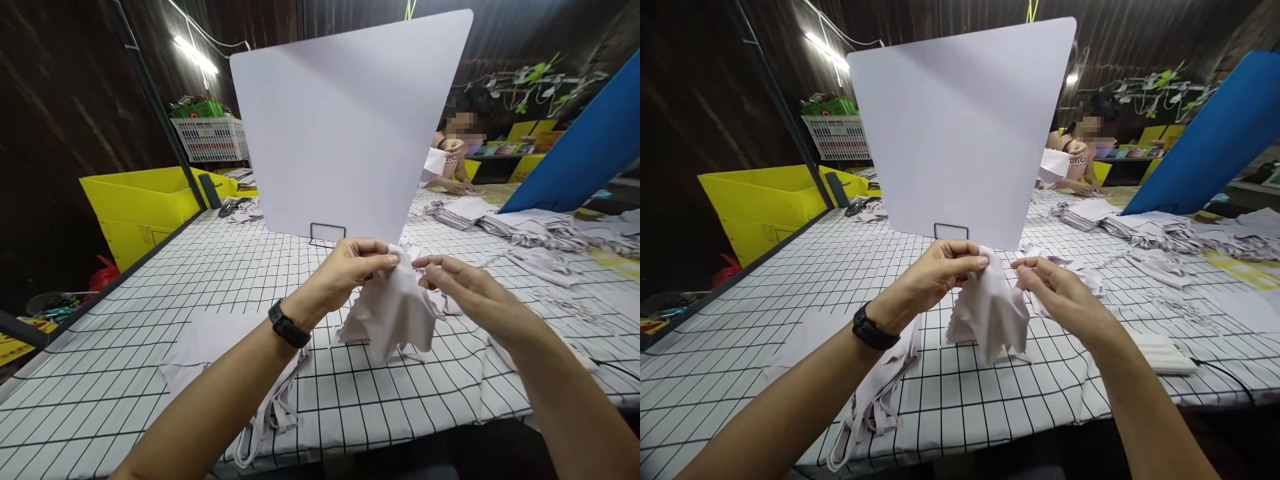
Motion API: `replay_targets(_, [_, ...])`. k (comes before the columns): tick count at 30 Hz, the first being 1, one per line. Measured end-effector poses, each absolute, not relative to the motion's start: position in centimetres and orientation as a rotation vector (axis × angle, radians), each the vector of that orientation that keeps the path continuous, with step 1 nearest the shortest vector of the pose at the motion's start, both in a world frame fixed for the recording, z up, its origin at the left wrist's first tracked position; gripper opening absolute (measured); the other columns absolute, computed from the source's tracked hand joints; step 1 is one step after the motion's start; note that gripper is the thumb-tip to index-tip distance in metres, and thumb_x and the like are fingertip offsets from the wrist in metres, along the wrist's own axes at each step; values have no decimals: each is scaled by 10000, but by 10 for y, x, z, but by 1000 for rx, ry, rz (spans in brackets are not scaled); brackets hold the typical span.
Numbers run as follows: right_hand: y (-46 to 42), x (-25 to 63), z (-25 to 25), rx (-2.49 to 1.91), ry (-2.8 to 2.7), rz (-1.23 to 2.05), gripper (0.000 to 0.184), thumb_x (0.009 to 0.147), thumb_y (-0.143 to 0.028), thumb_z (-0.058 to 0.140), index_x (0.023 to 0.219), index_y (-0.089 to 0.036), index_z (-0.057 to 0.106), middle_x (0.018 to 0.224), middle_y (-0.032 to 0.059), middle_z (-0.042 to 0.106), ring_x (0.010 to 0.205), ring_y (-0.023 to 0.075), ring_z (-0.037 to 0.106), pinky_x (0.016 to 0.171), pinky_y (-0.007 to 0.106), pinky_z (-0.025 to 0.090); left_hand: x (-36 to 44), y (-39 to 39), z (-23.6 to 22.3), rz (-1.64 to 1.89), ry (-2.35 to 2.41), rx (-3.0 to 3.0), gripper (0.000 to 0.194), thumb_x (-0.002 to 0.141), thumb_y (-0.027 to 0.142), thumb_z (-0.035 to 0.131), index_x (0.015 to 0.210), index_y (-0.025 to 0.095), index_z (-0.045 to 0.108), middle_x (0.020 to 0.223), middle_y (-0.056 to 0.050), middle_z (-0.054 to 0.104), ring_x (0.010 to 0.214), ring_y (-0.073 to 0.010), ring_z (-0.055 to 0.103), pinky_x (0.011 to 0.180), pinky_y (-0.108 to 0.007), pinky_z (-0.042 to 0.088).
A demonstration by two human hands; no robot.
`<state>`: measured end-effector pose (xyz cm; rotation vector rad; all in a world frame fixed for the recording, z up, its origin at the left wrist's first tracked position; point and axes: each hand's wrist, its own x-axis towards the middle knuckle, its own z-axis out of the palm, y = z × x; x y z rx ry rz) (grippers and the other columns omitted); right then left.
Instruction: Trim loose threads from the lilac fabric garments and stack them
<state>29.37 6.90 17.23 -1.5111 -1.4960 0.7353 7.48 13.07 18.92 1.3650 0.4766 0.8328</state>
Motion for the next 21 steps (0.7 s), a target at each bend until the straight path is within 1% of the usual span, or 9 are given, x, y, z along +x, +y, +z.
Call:
replay_targets(3, [80, 285, 164, -1306, -1496, 811, 473, 862, -702, 618, 1052, -292, 758, 1057, 59, 721, 991, 254, 620, 834, 345, 502, 75, 123, 199, 643, 378, 1373, 121, 731, 231, 732, 697, 155, 644, 718, 9, 561, 639, -93, 478, 588, -244, 331])
replay_targets(4, [82, 280, 160, -1223, -1515, 885, 450, 863, -684, 636, 1062, -299, 758, 1087, 51, 719, 1019, 254, 619, 862, 347, 501, 73, 122, 203, 576, 357, 1390, 108, 721, 219, 707, 674, 160, 630, 709, 9, 551, 634, -95, 474, 575, -244, 332])
replay_targets(6, [85, 270, 150, -1057, -1568, 1064, 424, 878, -660, 640, 1050, -293, 767, 1058, 46, 723, 1020, 249, 625, 875, 348, 506, 67, 121, 210, 480, 348, 1454, 89, 704, 219, 666, 649, 170, 616, 684, 8, 532, 617, -102, 462, 543, -242, 327])
replay_targets(8, [84, 260, 144, -946, -1602, 1191, 432, 881, -663, 635, 957, -265, 787, 946, 44, 722, 939, 233, 637, 834, 338, 516, 57, 123, 216, 449, 405, 1538, 92, 703, 241, 646, 648, 176, 612, 653, 11, 509, 583, -102, 441, 506, -239, 309])
replay_targets(10, [80, 252, 144, -905, -1663, 1287, 432, 848, -651, 684, 880, -235, 794, 833, 39, 697, 818, 209, 628, 735, 312, 511, 46, 126, 220, 474, 485, 1598, 96, 699, 250, 640, 648, 175, 608, 628, 17, 486, 552, -95, 417, 483, -233, 290])
replay_targets(12, [75, 250, 147, -901, -1734, 1370, 394, 826, -605, 733, 827, -215, 789, 743, 26, 659, 703, 175, 589, 618, 276, 466, 35, 130, 224, 523, 556, 1613, 101, 682, 238, 649, 628, 173, 592, 604, 25, 464, 530, -86, 393, 470, -229, 272])
replay_targets(14, [72, 256, 149, -943, -1789, 1381, 364, 842, -556, 733, 756, -204, 770, 673, 14, 615, 631, 149, 541, 553, 256, 412, 24, 134, 227, 584, 590, 1585, 101, 660, 222, 662, 619, 172, 585, 586, 33, 453, 515, -77, 381, 460, -224, 259])
replay_targets(18, [67, 286, 140, -1115, -1801, 1254, 421, 846, -547, 717, 607, -203, 686, 618, 5, 558, 612, 146, 506, 558, 260, 401, 4, 143, 233, 729, 624, 1531, 73, 618, 202, 659, 602, 162, 600, 575, 32, 455, 514, -73, 386, 457, -216, 247])
replay_targets(21, [61, 311, 137, -1264, -1786, 1208, 412, 817, -567, 735, 608, -216, 679, 629, 11, 554, 622, 156, 496, 558, 269, 397, -8, 148, 236, 794, 642, 1523, 80, 603, 202, 674, 578, 162, 609, 573, 23, 474, 535, -83, 408, 480, -219, 277])
